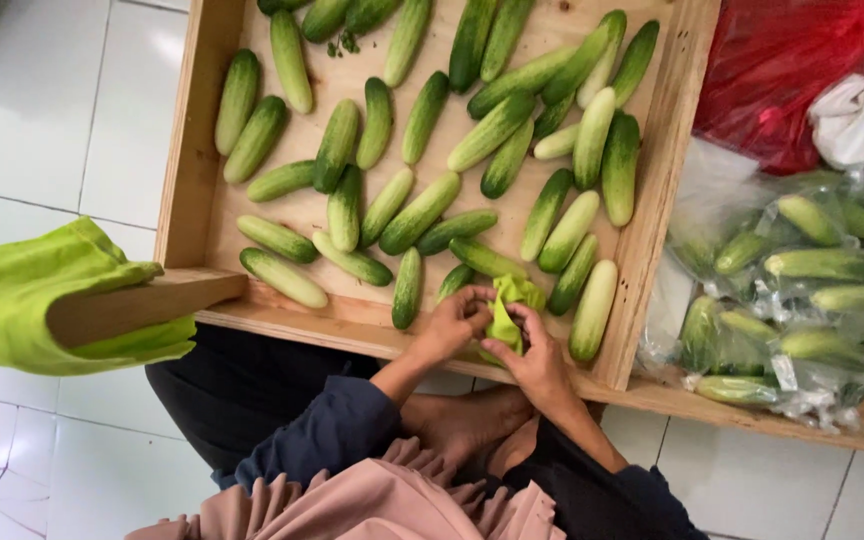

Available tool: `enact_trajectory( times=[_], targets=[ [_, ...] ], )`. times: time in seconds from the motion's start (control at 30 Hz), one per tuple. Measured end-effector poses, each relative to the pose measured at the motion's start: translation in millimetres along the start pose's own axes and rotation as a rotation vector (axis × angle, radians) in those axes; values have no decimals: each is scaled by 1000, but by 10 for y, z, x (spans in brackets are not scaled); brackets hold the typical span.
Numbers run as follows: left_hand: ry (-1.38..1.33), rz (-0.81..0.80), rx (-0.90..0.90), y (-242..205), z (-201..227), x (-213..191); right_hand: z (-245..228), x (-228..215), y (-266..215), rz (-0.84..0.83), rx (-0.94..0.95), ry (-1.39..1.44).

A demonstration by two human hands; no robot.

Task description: Wiping cucumbers with a cloth and placing them into plastic bags

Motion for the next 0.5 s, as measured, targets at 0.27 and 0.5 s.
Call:
enact_trajectory(
  times=[0.27,0.5],
  targets=[
    [263,-30,142,265,1270,901,216,-691,263,158,109,312],
    [1131,241,699,1788,1788,1173,466,-866,353,267,52,580]
  ],
)
Point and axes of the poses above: each hand's wrist, its own y-axis towards the middle knuckle, its own x-axis out of the palm, z = x × y, the point moved 3 cm from there along y, towards the middle knuckle, and after that the axes turned 13 degrees about -y, right-handed, at the moved point
